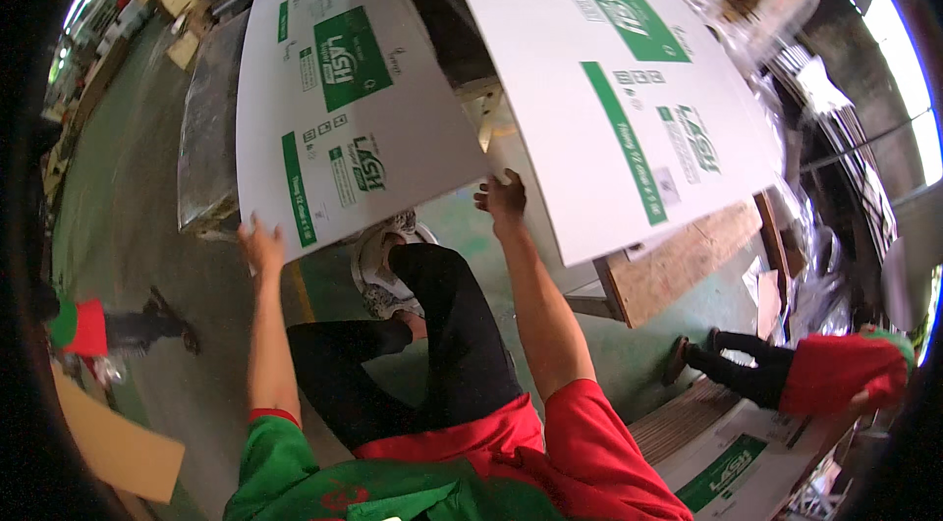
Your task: The person repeatedly picks up large flat cardboard sheets from a table and places them onto a growing stack. The action is continuous and repetitive throughout the clip, with both hands used to lift and align each sheet before setting it down.
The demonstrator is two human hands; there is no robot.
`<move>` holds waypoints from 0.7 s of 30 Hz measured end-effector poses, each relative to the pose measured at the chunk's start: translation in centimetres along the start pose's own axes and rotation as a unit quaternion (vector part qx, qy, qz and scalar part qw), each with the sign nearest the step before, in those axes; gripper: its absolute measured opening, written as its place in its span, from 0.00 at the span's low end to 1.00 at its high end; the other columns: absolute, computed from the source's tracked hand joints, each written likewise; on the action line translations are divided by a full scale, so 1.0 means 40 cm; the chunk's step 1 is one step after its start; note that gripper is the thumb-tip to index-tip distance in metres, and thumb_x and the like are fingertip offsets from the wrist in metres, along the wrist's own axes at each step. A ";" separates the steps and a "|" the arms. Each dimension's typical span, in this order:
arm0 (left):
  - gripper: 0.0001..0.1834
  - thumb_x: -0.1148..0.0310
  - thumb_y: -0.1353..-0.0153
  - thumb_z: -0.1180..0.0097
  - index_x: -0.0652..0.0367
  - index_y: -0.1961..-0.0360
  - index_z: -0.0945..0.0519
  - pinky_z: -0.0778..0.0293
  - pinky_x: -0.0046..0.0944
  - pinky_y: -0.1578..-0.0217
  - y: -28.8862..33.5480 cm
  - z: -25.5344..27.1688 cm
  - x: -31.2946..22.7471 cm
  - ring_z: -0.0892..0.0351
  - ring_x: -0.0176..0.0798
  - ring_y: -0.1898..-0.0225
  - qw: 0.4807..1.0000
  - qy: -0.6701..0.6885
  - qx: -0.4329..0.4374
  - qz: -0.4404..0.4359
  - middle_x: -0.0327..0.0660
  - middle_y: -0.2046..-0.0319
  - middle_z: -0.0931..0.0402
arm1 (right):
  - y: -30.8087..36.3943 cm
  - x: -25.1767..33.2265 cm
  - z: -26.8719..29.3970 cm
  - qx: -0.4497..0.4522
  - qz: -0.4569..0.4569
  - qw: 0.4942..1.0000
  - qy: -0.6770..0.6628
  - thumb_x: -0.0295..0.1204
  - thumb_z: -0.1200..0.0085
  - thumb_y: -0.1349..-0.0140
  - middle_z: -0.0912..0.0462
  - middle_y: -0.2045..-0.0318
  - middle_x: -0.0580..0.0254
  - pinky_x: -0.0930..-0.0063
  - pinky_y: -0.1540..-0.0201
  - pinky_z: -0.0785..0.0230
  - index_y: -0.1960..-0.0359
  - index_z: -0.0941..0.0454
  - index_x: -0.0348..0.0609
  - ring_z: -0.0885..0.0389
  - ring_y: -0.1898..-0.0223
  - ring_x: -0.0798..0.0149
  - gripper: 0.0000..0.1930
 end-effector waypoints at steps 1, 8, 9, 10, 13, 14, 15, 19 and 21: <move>0.24 0.60 0.33 0.43 0.63 0.41 0.26 0.28 0.51 0.47 0.034 0.018 -0.162 0.22 0.54 0.48 0.992 0.108 -0.001 -0.062 0.59 0.52 0.23 | 0.038 0.000 -0.007 0.049 0.013 0.999 -0.008 0.32 0.45 0.31 0.17 0.63 0.52 0.66 0.71 0.23 0.36 0.34 0.40 0.15 0.68 0.58 0.24; 0.23 0.57 0.39 0.35 0.72 0.61 0.18 0.22 0.44 0.61 0.581 -0.043 -1.001 0.16 0.45 0.64 0.698 0.576 0.425 -0.008 0.51 0.66 0.17 | 0.493 -0.154 0.264 0.181 0.062 0.976 0.104 0.40 0.50 0.28 0.16 0.71 0.60 0.74 0.70 0.26 0.54 0.20 0.33 0.18 0.71 0.67 0.19; 0.20 0.63 0.41 0.35 0.73 0.59 0.18 0.22 0.44 0.60 0.602 -0.017 -1.023 0.15 0.45 0.63 0.725 0.583 0.366 -0.022 0.53 0.65 0.16 | 0.538 -0.185 0.354 0.139 0.029 0.979 0.145 0.40 0.50 0.28 0.16 0.69 0.58 0.71 0.70 0.25 0.57 0.21 0.33 0.17 0.70 0.66 0.18; 0.22 0.64 0.42 0.35 0.72 0.54 0.20 0.22 0.41 0.61 0.594 0.003 -1.041 0.18 0.41 0.65 0.727 0.583 0.362 -0.038 0.49 0.63 0.17 | 0.577 -0.211 0.436 0.131 -0.017 0.977 0.166 0.39 0.49 0.28 0.16 0.68 0.55 0.69 0.71 0.24 0.60 0.21 0.33 0.16 0.70 0.64 0.18; 0.18 0.63 0.42 0.38 0.72 0.64 0.18 0.22 0.42 0.71 0.502 0.111 -1.003 0.17 0.40 0.71 0.666 0.673 0.316 -0.058 0.47 0.70 0.17 | 0.615 -0.111 0.710 0.005 0.041 0.996 0.078 0.41 0.51 0.28 0.15 0.66 0.55 0.68 0.71 0.24 0.59 0.20 0.37 0.16 0.70 0.62 0.17; 0.17 0.61 0.43 0.38 0.69 0.67 0.18 0.24 0.40 0.77 0.447 0.156 -0.951 0.21 0.36 0.76 0.718 0.632 0.282 -0.076 0.42 0.74 0.20 | 0.611 -0.058 0.809 -0.070 0.046 0.995 0.061 0.42 0.51 0.28 0.15 0.66 0.55 0.67 0.70 0.23 0.57 0.20 0.38 0.16 0.70 0.62 0.17; 0.17 0.61 0.43 0.37 0.68 0.65 0.18 0.27 0.39 0.78 0.406 0.198 -0.899 0.23 0.34 0.77 0.692 0.656 0.295 -0.067 0.40 0.74 0.20 | 0.608 0.027 0.892 -0.133 0.118 0.984 0.029 0.46 0.52 0.28 0.16 0.65 0.56 0.67 0.67 0.24 0.53 0.22 0.41 0.17 0.67 0.61 0.20; 0.26 0.60 0.40 0.38 0.69 0.47 0.22 0.27 0.36 0.52 0.423 0.344 -0.538 0.19 0.36 0.57 0.700 0.647 0.300 -0.029 0.42 0.58 0.18 | 0.605 0.280 1.049 -0.258 0.299 0.898 -0.196 0.49 0.58 0.27 0.30 0.40 0.49 0.53 0.51 0.26 0.29 0.42 0.48 0.23 0.46 0.50 0.30; 0.21 0.64 0.38 0.41 0.67 0.48 0.21 0.27 0.37 0.51 0.524 0.395 -0.322 0.19 0.37 0.58 0.709 0.642 0.293 0.000 0.42 0.58 0.18 | 0.600 0.310 1.006 -0.264 0.269 0.905 -0.196 0.50 0.58 0.26 0.31 0.37 0.47 0.57 0.48 0.26 0.33 0.37 0.40 0.22 0.46 0.53 0.30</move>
Point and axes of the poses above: each hand's wrist, its own y-axis away from the middle knuckle, its own z-axis out of the back of the hand, x = y × z, the point moved 8 cm from there along -y, towards the middle knuckle
